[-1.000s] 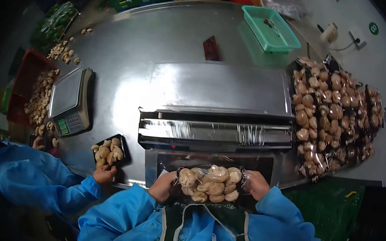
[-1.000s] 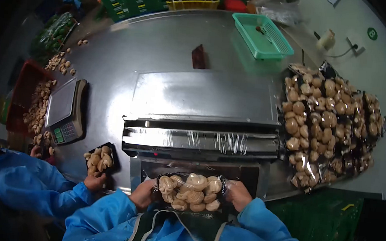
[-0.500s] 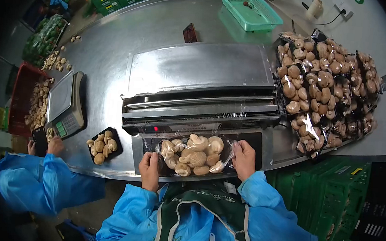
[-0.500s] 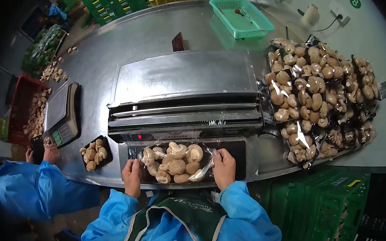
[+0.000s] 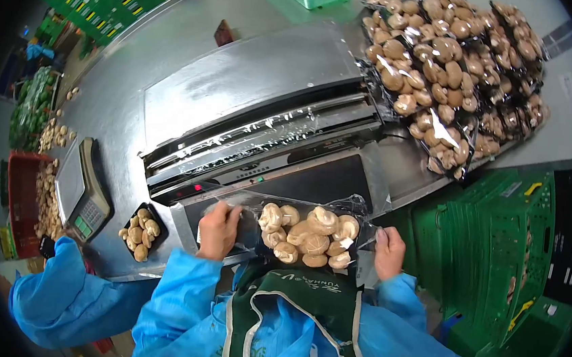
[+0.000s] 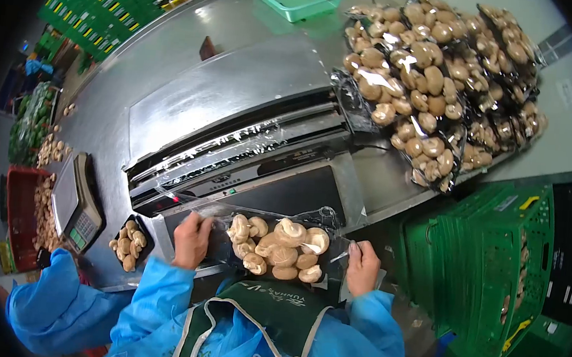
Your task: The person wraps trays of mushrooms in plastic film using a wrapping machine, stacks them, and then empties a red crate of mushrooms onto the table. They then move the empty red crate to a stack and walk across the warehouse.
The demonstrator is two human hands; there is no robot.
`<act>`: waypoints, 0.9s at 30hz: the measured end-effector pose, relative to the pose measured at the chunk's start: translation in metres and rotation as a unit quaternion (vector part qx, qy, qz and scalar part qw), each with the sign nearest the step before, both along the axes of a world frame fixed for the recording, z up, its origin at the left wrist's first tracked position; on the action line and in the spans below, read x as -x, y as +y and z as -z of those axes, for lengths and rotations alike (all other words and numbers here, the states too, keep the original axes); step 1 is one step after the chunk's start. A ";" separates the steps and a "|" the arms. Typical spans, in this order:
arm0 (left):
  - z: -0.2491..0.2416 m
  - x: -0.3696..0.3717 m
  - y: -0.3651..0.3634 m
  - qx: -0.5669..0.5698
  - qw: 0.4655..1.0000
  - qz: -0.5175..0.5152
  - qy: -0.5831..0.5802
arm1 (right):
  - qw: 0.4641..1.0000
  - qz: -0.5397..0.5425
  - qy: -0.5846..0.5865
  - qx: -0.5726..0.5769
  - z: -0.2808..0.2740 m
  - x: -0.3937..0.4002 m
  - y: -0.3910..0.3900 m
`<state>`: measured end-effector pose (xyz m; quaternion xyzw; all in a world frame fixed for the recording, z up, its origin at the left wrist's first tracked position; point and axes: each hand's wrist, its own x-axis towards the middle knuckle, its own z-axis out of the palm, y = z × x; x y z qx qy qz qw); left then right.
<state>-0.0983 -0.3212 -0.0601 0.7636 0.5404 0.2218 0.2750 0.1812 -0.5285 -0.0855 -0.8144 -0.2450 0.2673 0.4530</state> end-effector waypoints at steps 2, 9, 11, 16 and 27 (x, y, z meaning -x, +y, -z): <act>0.009 -0.028 0.014 -0.134 0.984 0.099 0.068 | 0.998 0.051 -0.022 -0.028 0.025 0.014 0.005; 0.026 -0.086 0.009 -0.168 0.937 0.280 0.121 | 0.645 0.164 0.710 -0.232 0.000 0.056 0.056; 0.019 -0.091 -0.010 0.393 0.846 0.130 -0.336 | 0.595 0.099 0.711 -0.362 -0.012 0.077 0.046; -0.036 -0.048 -0.047 0.537 0.586 0.360 -0.489 | 0.542 -0.060 0.660 -0.517 -0.050 0.115 0.016; -0.094 -0.027 -0.041 0.767 0.380 0.371 -0.361 | 0.752 -0.601 0.167 -0.212 -0.211 0.036 0.126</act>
